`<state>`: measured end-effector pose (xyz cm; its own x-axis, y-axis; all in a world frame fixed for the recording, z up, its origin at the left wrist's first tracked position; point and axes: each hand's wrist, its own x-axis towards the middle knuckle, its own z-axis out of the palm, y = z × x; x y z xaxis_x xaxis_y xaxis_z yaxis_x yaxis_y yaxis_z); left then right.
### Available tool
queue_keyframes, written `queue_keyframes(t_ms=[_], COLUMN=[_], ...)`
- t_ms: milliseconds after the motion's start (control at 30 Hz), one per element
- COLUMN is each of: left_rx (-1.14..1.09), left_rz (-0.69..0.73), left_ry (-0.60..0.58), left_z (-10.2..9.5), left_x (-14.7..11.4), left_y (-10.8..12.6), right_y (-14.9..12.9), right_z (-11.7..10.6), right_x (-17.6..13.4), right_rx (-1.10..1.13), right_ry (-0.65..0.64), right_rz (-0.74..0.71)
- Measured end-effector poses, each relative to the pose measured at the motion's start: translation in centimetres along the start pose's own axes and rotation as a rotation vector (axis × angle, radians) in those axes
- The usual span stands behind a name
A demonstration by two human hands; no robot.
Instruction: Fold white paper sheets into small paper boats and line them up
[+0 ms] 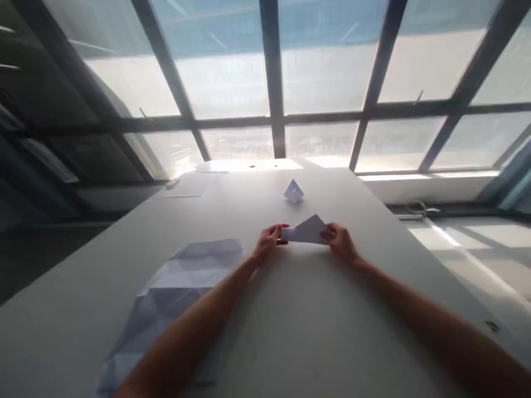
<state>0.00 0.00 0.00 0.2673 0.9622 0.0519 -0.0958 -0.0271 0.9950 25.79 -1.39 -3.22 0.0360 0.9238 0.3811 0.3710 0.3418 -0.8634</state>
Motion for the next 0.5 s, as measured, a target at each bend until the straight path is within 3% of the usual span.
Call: queue_keyframes(t_ms=[500], left_rx=[0.189], left_rz=[-0.015], left_ry=[-0.076], left_z=[0.09], left_x=[0.15], left_y=[-0.04], right_y=[0.22], right_z=[-0.94], right_x=[0.27], right_rx=[-0.100], right_ry=[-0.034], right_rz=[-0.061])
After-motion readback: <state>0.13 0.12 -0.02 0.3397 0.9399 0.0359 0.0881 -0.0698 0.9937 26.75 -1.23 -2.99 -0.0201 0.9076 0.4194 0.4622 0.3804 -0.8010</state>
